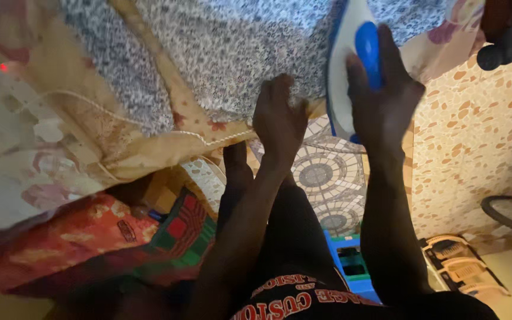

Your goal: The person irons a patterned shirt using an iron on a bed, moving the iron across the fabric by hand before picking up and folding the shirt.

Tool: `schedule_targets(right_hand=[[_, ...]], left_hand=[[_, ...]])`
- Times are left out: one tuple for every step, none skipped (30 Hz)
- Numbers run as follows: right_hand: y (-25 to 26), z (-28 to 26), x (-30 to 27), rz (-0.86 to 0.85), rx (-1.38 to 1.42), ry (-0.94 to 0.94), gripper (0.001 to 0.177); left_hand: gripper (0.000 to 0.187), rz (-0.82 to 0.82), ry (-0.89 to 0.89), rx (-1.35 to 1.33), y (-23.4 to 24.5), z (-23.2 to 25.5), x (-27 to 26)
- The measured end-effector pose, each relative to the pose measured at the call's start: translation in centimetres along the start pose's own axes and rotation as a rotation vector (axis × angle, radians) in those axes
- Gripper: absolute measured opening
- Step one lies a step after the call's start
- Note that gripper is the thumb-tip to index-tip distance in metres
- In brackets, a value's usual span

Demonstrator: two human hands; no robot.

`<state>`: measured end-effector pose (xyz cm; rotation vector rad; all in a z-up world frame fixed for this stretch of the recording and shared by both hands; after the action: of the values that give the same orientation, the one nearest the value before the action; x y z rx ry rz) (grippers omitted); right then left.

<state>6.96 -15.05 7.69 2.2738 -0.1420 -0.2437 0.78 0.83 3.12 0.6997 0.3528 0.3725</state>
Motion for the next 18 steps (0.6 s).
schedule_targets(right_hand=[[0.4, -0.2, -0.6, -0.007, -0.001, 0.001, 0.053], [0.7, -0.2, -1.2, -0.018, 0.028, -0.02, 0.053], [0.8, -0.1, -1.3, -0.019, 0.06, -0.036, 0.053], [0.8, 0.1, -1.3, -0.018, 0.061, -0.031, 0.053], [0.6, 0.2, -1.4, -0.015, 0.09, -0.03, 0.052], [0.6, 0.3, -1.5, -0.011, 0.118, -0.029, 0.05], [0.6, 0.5, -1.6, -0.016, 0.12, -0.03, 0.05], [0.6, 0.6, -1.5, -0.015, 0.105, -0.011, 0.051], [0.6, 0.7, -1.3, -0.009, 0.09, 0.01, 0.051], [0.5, 0.7, -1.1, -0.009, 0.091, 0.011, 0.051], [0.7, 0.7, -0.8, 0.004, 0.076, 0.049, 0.051], [0.9, 0.6, -0.6, 0.016, 0.06, 0.087, 0.05], [1.1, 0.5, -0.6, 0.015, 0.059, 0.088, 0.05], [1.3, 0.5, -0.6, 0.006, 0.098, 0.03, 0.051], [1.4, 0.4, -0.4, -0.002, 0.137, -0.026, 0.053], [1.6, 0.2, -0.4, -0.002, 0.137, -0.023, 0.053], [1.7, 0.1, -0.3, -0.003, 0.171, -0.046, 0.054], [1.8, 0.0, -0.3, -0.004, 0.206, -0.069, 0.055]], left_hand=[[0.041, -0.001, -0.057, -0.018, 0.2, 0.1, -0.2], [0.041, 0.001, -0.05, -0.017, 0.2, -0.1, -0.5], [0.037, -0.005, -0.056, -0.029, 0.0, -0.2, -0.3], [0.033, -0.01, -0.061, -0.041, -0.3, -0.4, -0.2], [0.033, -0.008, -0.06, -0.039, -0.6, -0.5, -0.3], [0.03, 0.012, -0.041, -0.052, -0.9, -0.5, -0.4], [0.028, 0.031, -0.021, -0.063, -1.0, -0.7, -0.5], [0.028, 0.032, -0.018, -0.059, -1.1, -0.8, -0.6], [0.021, 0.012, 0.003, -0.052, -1.2, -0.8, -0.5], [0.015, -0.008, 0.024, -0.045, -1.4, -0.9, -0.4], [0.015, -0.008, 0.024, -0.047, -1.5, -0.8, -0.2], [0.012, -0.019, 0.028, -0.088, -1.6, -0.7, -0.1], [0.01, -0.029, 0.035, -0.127, -1.6, -0.6, -0.1], [0.01, -0.029, 0.037, -0.128, -1.5, -0.5, 0.0], [0.011, -0.043, -0.047, -0.128, -1.4, -0.5, 0.2], [0.011, -0.058, -0.13, -0.128, -1.4, -0.3, 0.3], [0.011, -0.057, -0.129, -0.129, -1.4, -0.1, 0.3], [0.01, -0.034, -0.13, -0.161, -1.5, 0.1, 0.1]])
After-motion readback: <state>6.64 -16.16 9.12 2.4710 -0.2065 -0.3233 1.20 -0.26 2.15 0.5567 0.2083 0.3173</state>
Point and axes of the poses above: each hand's wrist, its own x-axis towards the middle knuckle, its own y-axis out of the back of the hand, z = x × y, the point moved 2 cm from there along x, towards the middle knuckle, and after that the axes turned 9 degrees about z, right-handed, at the moved point
